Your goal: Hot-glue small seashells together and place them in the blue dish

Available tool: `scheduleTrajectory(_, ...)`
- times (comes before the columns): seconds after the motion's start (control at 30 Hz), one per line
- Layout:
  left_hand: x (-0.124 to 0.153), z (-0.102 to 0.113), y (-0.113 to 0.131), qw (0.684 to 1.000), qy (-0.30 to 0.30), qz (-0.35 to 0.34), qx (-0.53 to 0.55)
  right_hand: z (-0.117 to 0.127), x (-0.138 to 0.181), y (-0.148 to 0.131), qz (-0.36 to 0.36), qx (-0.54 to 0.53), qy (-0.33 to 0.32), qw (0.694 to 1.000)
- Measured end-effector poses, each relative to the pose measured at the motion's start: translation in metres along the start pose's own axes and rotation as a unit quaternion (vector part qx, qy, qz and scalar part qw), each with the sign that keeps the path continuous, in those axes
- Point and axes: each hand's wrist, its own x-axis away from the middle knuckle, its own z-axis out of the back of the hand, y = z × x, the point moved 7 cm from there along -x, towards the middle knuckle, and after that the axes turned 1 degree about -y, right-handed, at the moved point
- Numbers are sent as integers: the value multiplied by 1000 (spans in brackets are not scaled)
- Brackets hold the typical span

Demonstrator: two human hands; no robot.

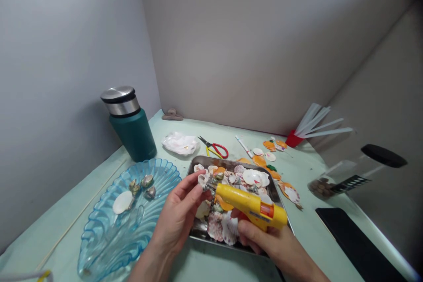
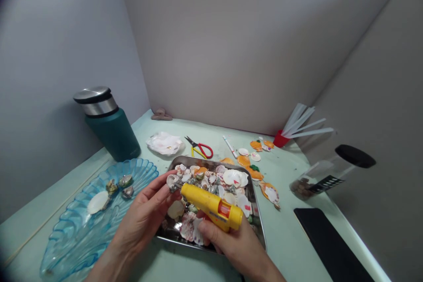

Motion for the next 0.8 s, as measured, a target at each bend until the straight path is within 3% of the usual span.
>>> scheduleTrajectory(0.47,1,-1,2,1000,-10,-10,2,1,1,-1,14,7,-1,1000)
scheduleTrajectory(0.8,1,-1,2,1000,-14,-6,7,4,0,2,-4,-15,36,999)
